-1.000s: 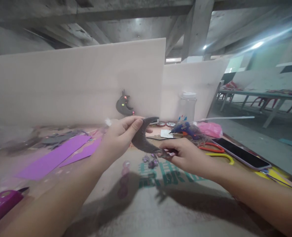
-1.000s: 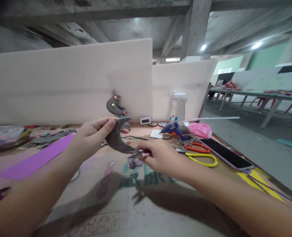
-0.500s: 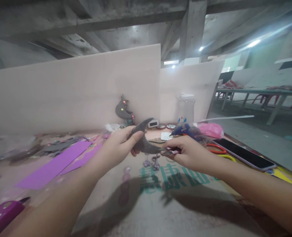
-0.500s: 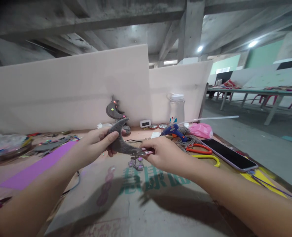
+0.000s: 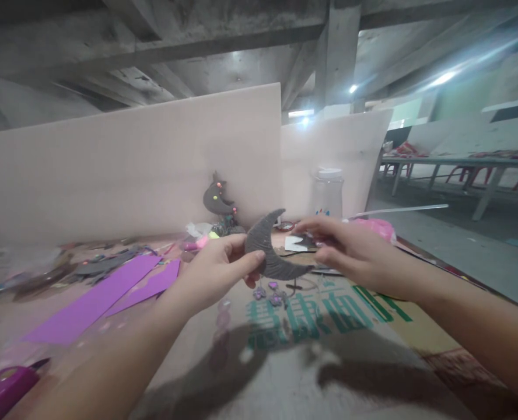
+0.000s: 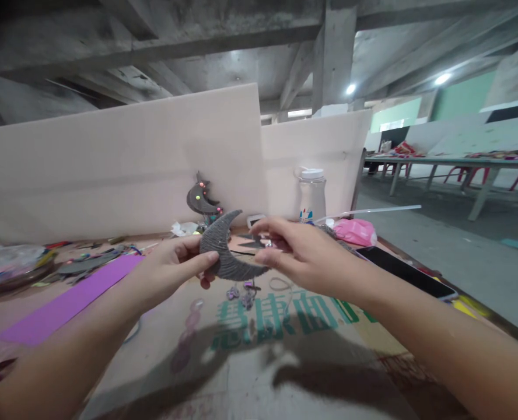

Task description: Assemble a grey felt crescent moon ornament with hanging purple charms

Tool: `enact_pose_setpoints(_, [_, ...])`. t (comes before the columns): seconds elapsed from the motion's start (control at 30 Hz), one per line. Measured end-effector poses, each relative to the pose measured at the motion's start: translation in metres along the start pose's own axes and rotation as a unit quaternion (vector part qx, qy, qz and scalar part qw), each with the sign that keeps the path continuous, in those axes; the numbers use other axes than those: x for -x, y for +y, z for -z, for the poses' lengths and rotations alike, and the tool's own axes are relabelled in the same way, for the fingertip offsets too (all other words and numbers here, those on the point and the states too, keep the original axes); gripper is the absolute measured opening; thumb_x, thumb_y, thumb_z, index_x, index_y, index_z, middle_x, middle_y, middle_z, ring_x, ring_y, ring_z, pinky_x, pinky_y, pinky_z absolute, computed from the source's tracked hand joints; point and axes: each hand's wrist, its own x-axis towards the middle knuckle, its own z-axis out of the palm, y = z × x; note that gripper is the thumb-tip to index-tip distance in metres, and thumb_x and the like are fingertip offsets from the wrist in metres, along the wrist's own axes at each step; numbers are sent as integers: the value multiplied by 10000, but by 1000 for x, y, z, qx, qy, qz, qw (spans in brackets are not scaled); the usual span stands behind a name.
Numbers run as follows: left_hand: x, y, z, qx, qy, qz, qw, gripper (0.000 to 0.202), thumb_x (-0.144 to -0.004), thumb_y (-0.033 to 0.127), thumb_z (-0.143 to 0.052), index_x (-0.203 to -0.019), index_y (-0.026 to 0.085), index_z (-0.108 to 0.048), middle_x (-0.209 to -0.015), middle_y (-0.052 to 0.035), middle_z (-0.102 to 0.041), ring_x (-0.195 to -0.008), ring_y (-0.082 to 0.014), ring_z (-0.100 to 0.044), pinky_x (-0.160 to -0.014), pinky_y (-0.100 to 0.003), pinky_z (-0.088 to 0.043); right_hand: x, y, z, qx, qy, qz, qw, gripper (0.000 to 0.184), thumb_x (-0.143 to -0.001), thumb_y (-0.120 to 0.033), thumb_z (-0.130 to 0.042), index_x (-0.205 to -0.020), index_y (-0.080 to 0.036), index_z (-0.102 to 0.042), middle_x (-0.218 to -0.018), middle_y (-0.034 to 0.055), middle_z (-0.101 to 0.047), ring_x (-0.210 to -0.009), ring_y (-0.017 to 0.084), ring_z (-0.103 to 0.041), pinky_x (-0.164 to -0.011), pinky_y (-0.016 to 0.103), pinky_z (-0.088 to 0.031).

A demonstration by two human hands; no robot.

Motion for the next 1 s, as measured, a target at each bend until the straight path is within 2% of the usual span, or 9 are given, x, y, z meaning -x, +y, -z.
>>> enact_pose_setpoints(0.1, [3, 3, -8, 33, -16, 2, 999, 194, -889, 300, -576, -776, 149, -621, -654, 18, -587, -594, -98, -564, -562, -204, -478, 4, -4, 2, 90, 113, 113, 983, 269, -978, -342, -482, -1147, -181, -616, -984, 85, -721, -791, 186, -662, -658, 278, -476])
enact_pose_setpoints(0.17, [5, 4, -12, 42, -11, -4, 999, 184, -884, 295, -579, -782, 148, -623, -646, 20, -590, -584, -97, -567, -558, -204, -481, 4, -6, -3, 139, 145, 170, 965, 239, -984, -292, -487, -1139, -167, -618, -971, 97, -721, -807, 185, -664, -675, 281, -480])
enact_pose_setpoints(0.23, [7, 5, -15, 42, -2, -1, 999, 161, -877, 285, -582, -816, 146, -635, -643, 20, -598, -577, -100, -573, -559, -209, -483, 3, -7, -10, 167, 154, 190, 955, 228, -991, -242, -469, -1136, -150, -619, -936, 102, -721, -797, 181, -666, -667, 279, -483])
enact_pose_setpoints(0.37, [10, 6, -18, 19, 1, 0, 1000, 170, -878, 294, -583, -843, 143, -655, -672, 8, -623, -591, -108, -585, -572, -219, -480, 1, -3, -18, 196, 162, 195, 947, 235, -998, -215, -431, -1098, -153, -635, -928, 105, -731, -794, 186, -673, -657, 281, -494])
enact_pose_setpoints(0.67, [11, 11, -18, -48, -4, -18, 999, 189, -900, 293, -547, -816, 156, -646, -664, 9, -614, -606, -123, -588, -578, -228, -459, -1, 3, -20, 190, 147, 203, 949, 247, -987, -200, -440, -1078, -119, -655, -822, 98, -719, -716, 187, -661, -601, 283, -485])
enact_pose_setpoints(0.87, [13, 11, -17, -73, -10, -25, 997, 198, -913, 289, -528, -823, 162, -650, -655, 16, -603, -612, -123, -588, -578, -224, -455, 0, 10, -24, 158, 127, 178, 963, 238, -980, -206, -460, -1109, -151, -653, -936, 95, -740, -783, 179, -683, -644, 270, -496])
enact_pose_setpoints(1.0, [12, 10, -16, -49, -17, -16, 999, 181, -907, 274, -542, -808, 163, -646, -664, 19, -602, -606, -113, -585, -586, -219, -463, 0, 12, -25, 119, 121, 163, 972, 246, -989, -233, -453, -1118, -170, -653, -970, 94, -740, -834, 180, -686, -691, 271, -506])
